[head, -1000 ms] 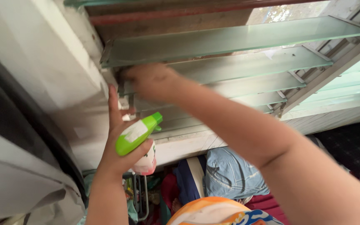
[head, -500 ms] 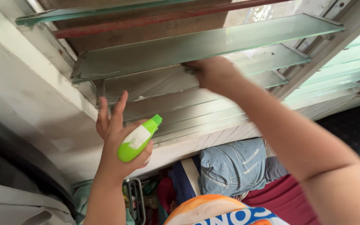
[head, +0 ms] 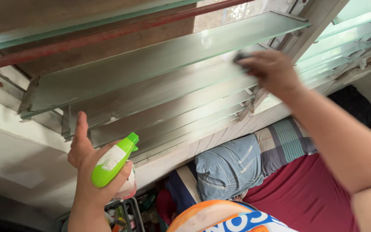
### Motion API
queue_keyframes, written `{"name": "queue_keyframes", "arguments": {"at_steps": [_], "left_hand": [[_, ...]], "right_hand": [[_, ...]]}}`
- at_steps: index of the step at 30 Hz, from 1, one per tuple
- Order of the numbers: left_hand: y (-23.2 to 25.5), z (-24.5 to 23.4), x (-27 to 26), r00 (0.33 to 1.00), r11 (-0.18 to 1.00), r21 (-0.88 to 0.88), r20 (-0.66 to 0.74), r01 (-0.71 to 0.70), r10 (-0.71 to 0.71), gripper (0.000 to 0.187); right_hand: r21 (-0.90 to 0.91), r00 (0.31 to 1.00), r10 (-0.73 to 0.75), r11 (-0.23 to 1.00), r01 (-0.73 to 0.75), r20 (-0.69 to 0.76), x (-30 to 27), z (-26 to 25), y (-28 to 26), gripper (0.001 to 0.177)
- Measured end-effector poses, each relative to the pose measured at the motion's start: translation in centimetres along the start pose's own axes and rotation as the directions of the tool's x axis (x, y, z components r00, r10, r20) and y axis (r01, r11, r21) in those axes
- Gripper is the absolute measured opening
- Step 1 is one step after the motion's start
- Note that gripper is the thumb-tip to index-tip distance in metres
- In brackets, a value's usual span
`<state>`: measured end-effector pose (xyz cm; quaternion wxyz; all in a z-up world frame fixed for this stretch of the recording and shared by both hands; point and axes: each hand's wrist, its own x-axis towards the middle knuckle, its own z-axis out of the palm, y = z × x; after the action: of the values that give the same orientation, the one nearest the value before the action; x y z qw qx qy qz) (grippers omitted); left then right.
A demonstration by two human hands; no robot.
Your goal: The person sprays a cleaning solution onto the glass slats of a window and wipes them with a cloth. They systematically clean the window surface, spraying and wiping repeatedly to remove dirt.
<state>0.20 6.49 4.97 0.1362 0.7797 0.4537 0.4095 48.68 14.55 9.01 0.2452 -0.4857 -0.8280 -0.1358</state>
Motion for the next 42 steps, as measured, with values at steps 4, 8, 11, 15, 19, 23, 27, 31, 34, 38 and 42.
{"name": "queue_keyframes", "arguments": {"at_steps": [4,8,11,15,19,23,27,31,34,38,42], "left_hand": [[0.7,-0.1,0.0,0.999,0.999,-0.035,0.004,0.032,-0.032,0.046],[0.7,-0.2,0.2,0.999,0.997,-0.067,0.000,0.042,-0.042,0.045],[0.3,0.0,0.0,0.999,0.999,-0.023,0.015,0.045,-0.045,0.045],[0.0,0.2,0.3,0.996,0.997,0.013,0.027,0.082,-0.083,0.048],[0.3,-0.1,0.2,0.999,0.999,0.011,0.018,0.031,-0.031,0.045],[0.2,-0.2,0.3,0.999,0.999,0.006,0.024,0.045,-0.045,0.044],[-0.1,0.0,0.4,0.999,0.999,0.031,0.025,0.031,-0.032,0.045],[-0.5,-0.1,0.2,0.991,0.994,0.014,0.071,0.111,-0.112,0.053],[-0.5,-0.5,0.4,0.997,0.997,-0.074,0.067,0.032,-0.027,0.048],[-0.3,-1.7,-0.3,0.999,0.991,-0.127,0.023,-0.045,0.048,0.041],[-1.4,-3.0,-0.4,0.999,0.998,-0.059,0.038,-0.004,0.006,0.046]], "right_hand": [[-0.413,0.963,0.222,0.899,-0.141,0.154,-2.2,-5.2,0.2,0.035],[-0.393,0.938,0.326,0.883,-0.258,0.116,-0.8,-7.8,-4.5,0.040],[0.102,0.998,0.043,0.994,-0.049,0.056,1.9,-4.9,-6.8,0.047],[0.209,0.882,0.167,0.936,-0.282,0.441,6.2,1.0,-4.8,0.043],[-0.166,0.826,0.332,0.943,-0.287,0.455,6.5,3.5,4.0,0.033],[-0.196,0.829,0.478,0.878,-0.437,0.290,4.8,3.3,6.2,0.031],[0.083,0.869,0.384,0.900,-0.427,0.311,4.2,1.2,-2.5,0.042],[0.367,0.992,-0.123,0.923,0.112,0.007,1.3,-0.9,-10.1,0.051],[0.236,0.988,-0.045,0.969,0.079,-0.149,-3.0,-1.1,-11.6,0.052],[0.879,0.367,0.914,0.023,-0.476,0.174,-7.9,0.0,-6.4,0.043],[0.789,0.371,0.823,-0.543,0.288,0.430,-9.2,1.9,-2.8,0.040]]}}
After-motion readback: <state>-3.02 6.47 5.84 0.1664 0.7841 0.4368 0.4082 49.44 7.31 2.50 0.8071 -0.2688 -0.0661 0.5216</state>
